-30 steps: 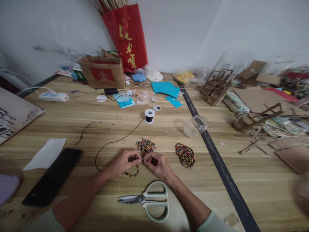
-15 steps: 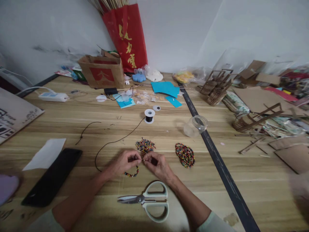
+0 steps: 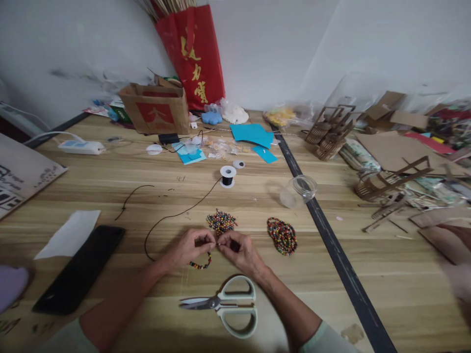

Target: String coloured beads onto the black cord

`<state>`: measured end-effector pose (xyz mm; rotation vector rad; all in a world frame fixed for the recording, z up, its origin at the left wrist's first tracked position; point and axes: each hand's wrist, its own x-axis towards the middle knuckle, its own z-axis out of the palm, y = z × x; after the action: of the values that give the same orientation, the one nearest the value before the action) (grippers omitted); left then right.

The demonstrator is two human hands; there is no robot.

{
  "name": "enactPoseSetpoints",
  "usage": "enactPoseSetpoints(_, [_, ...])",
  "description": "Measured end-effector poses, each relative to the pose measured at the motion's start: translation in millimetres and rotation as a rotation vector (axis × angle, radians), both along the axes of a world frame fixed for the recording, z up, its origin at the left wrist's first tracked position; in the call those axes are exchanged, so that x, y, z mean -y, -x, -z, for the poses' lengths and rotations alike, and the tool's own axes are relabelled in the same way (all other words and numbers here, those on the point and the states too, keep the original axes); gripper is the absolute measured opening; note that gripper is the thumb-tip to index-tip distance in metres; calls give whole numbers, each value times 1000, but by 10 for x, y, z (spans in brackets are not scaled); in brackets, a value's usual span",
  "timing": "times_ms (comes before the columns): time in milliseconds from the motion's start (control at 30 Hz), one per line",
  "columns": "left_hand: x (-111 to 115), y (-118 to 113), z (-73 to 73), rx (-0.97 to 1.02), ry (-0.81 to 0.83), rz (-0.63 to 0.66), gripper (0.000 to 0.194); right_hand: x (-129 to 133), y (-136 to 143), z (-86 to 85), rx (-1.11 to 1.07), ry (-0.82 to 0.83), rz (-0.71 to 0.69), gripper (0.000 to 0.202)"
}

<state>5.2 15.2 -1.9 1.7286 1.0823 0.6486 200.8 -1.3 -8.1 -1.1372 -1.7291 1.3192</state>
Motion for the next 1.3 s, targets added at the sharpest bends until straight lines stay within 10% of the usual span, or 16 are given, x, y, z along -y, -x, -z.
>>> enactPoseSetpoints(1300, [-4, -3, 31, -2, 5, 0, 7, 3, 15, -13, -28, 6, -7, 23])
